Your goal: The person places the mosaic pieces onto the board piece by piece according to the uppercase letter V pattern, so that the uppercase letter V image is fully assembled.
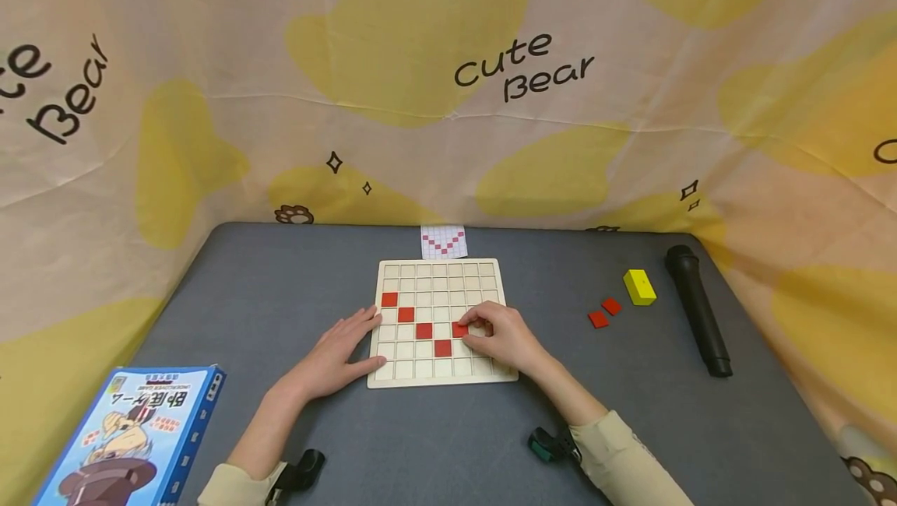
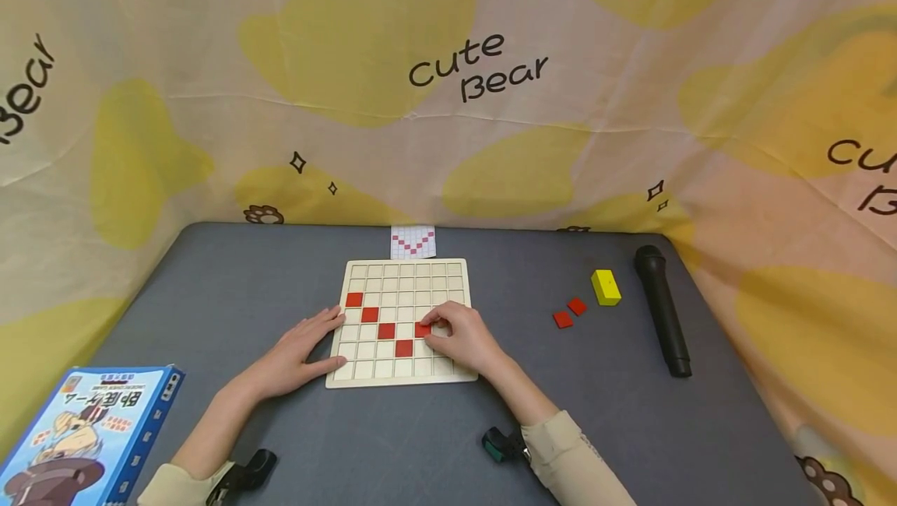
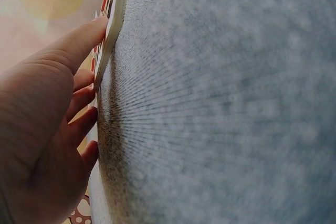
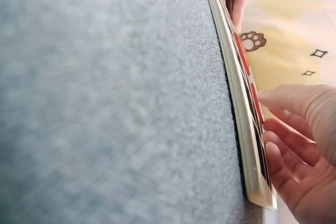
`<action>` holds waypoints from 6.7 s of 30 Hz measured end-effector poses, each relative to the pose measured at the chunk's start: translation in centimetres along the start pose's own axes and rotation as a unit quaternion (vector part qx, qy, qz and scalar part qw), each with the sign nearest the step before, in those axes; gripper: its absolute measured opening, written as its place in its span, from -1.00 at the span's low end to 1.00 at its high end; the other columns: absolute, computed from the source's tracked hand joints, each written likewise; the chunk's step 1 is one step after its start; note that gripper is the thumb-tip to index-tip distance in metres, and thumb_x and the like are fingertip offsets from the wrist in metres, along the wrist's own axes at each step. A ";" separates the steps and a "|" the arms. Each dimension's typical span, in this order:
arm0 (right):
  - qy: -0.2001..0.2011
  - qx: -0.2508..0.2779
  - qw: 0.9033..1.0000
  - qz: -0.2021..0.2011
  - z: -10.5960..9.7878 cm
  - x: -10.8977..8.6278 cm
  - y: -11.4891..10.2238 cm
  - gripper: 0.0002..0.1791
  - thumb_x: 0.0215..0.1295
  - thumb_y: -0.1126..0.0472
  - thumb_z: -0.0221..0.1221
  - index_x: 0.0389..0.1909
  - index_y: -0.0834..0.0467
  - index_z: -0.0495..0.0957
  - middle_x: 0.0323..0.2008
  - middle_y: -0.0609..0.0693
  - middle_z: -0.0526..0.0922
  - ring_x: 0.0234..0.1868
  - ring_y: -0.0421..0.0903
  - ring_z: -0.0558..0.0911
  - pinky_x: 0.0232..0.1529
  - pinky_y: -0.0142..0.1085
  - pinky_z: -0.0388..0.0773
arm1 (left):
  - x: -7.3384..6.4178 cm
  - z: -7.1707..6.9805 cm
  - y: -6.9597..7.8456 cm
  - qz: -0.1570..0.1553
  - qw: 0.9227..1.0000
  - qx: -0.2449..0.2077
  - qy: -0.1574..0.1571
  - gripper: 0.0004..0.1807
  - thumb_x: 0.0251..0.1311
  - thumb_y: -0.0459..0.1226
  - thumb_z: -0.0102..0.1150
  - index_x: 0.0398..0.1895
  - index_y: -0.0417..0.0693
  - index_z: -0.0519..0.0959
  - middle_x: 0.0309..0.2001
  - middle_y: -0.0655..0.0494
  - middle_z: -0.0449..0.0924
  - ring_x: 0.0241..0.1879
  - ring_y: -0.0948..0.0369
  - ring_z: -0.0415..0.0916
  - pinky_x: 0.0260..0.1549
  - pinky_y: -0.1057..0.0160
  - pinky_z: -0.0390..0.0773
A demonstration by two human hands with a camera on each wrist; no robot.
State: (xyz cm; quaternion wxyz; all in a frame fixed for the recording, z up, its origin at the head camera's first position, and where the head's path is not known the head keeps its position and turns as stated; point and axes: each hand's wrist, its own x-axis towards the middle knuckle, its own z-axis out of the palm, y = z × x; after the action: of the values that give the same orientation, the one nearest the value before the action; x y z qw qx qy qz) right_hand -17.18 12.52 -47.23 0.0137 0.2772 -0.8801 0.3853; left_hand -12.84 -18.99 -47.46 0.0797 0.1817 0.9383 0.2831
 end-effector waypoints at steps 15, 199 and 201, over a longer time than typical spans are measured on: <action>0.051 -0.016 0.997 0.052 -4.1 -3.2 2.6 -0.78 0.11 0.27 0.40 -0.18 0.06 0.70 -0.23 -0.08 0.65 -0.26 -0.11 0.55 -0.31 -0.30 0.52 | -0.1 0.1 0.1 0.004 1.000 -0.001 0.008 -0.18 0.22 0.01 0.27 0.45 -0.17 0.24 0.49 -0.08 0.10 0.47 -0.08 -0.02 0.37 -0.16 -0.05; 0.133 -0.066 0.970 0.193 -9.0 -4.7 8.1 -0.72 0.14 0.24 0.37 -0.10 0.19 0.68 -0.32 0.10 0.61 -0.38 -0.06 0.49 -0.38 -0.27 0.39 | -0.1 0.4 -0.1 0.014 1.000 -0.009 0.020 -0.18 0.21 0.00 0.28 0.45 -0.17 0.25 0.48 -0.09 0.12 0.47 -0.08 -0.02 0.37 -0.18 -0.06; 0.131 -0.054 0.971 0.191 -8.5 -4.1 7.7 -0.72 0.13 0.25 0.38 -0.11 0.19 0.68 -0.32 0.10 0.60 -0.38 -0.06 0.49 -0.37 -0.25 0.39 | -0.1 0.4 -0.1 0.013 1.000 -0.009 0.019 -0.18 0.21 0.00 0.28 0.45 -0.17 0.25 0.48 -0.09 0.12 0.47 -0.08 -0.03 0.37 -0.18 -0.06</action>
State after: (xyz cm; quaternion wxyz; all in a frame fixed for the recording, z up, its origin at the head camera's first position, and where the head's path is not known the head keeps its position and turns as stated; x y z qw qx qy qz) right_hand -19.15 24.53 -47.43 0.0699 0.0502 -0.9266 0.3661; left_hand -12.68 -18.89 -47.89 0.0595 0.1873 0.9346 0.2965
